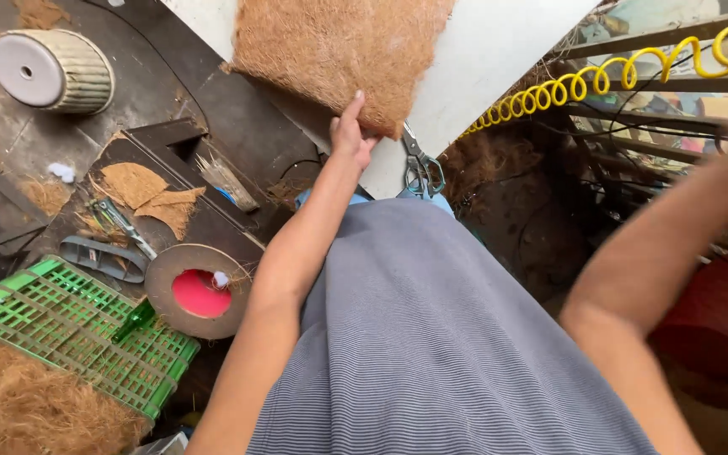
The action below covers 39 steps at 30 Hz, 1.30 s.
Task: Shaping a coir mat into a pot using a hair dryer for heat, manual folding, and a pneumatic stapler to secure the edges.
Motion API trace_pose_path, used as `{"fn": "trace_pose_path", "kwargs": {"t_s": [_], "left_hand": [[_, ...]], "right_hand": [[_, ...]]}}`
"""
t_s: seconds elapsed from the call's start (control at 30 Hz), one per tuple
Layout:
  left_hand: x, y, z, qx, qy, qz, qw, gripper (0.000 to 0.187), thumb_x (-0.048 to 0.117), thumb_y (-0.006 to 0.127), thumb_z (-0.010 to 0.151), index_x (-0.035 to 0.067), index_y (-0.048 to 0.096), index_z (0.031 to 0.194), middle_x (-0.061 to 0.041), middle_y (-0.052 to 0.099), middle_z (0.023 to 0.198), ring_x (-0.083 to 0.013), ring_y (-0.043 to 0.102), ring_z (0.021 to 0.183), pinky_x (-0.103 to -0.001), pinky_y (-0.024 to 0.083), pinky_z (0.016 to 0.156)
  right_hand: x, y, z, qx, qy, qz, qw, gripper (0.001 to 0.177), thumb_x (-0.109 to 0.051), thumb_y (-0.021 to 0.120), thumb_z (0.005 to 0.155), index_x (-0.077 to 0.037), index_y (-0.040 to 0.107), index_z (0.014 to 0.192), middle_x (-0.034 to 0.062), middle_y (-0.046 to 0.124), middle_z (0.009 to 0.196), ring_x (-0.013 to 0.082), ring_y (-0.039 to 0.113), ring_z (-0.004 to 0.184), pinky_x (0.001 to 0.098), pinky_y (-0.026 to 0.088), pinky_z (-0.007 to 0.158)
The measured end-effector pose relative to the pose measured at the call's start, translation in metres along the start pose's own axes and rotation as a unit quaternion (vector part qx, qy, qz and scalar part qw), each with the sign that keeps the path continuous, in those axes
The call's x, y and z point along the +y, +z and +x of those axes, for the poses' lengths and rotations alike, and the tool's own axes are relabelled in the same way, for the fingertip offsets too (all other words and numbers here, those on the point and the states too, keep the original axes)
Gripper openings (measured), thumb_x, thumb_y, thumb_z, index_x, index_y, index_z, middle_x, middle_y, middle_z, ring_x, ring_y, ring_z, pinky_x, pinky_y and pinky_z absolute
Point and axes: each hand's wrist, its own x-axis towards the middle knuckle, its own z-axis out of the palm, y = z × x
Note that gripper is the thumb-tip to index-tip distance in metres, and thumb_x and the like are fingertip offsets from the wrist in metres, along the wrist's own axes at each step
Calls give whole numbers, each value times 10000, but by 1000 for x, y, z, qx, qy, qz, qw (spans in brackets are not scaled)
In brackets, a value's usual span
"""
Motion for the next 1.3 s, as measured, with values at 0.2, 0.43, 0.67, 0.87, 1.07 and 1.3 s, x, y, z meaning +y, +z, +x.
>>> {"fn": "trace_pose_path", "kwargs": {"t_s": [0.2,0.43,0.67,0.87,1.07,1.3], "left_hand": [[-19,9,18,59,-45,116,990,882,393,790,580,23,378,1267,-196,451,1394,-307,473,1281,-620,530,972],[56,-42,10,-188,-116,467,856,605,491,691,748,97,631,1203,-116,693,1165,-251,685,1087,-386,595,819],[199,-68,106,-43,405,510,757,459,346,701,898,150,513,1267,-78,596,1211,-217,614,1066,-351,570,817],[214,-49,213,-152,274,557,769,701,402,707,900,122,404,1467,-109,617,1376,-236,622,1231,-363,505,1009],[224,-61,184,-188,357,505,763,463,272,710,895,114,589,1312,-43,675,1232,-179,642,1085,-306,521,938],[205,-168,117,-170,224,300,912,505,126,713,853,52,428,1265,-151,561,1248,-215,564,1186,-323,451,1029]], "right_hand": [[199,209,89,-171,-135,39,975,532,-312,690,906,-140,494,1370,68,674,1162,136,640,1000,295,496,899],[220,296,81,-139,-159,118,970,530,-265,711,837,-96,545,1311,97,667,1259,209,625,1130,336,487,966],[216,305,64,43,-129,126,983,678,-187,738,811,-131,415,1404,66,567,1175,137,617,910,284,540,810],[222,336,89,126,-111,214,962,481,-66,654,819,-93,560,1290,0,577,968,82,555,765,219,477,724],[186,329,64,145,-148,285,936,455,35,629,838,-72,604,1280,42,645,969,109,589,857,226,493,743],[96,300,39,6,-324,179,929,431,125,550,896,-1,581,1306,133,532,1221,302,579,1215,390,526,1057]]}}
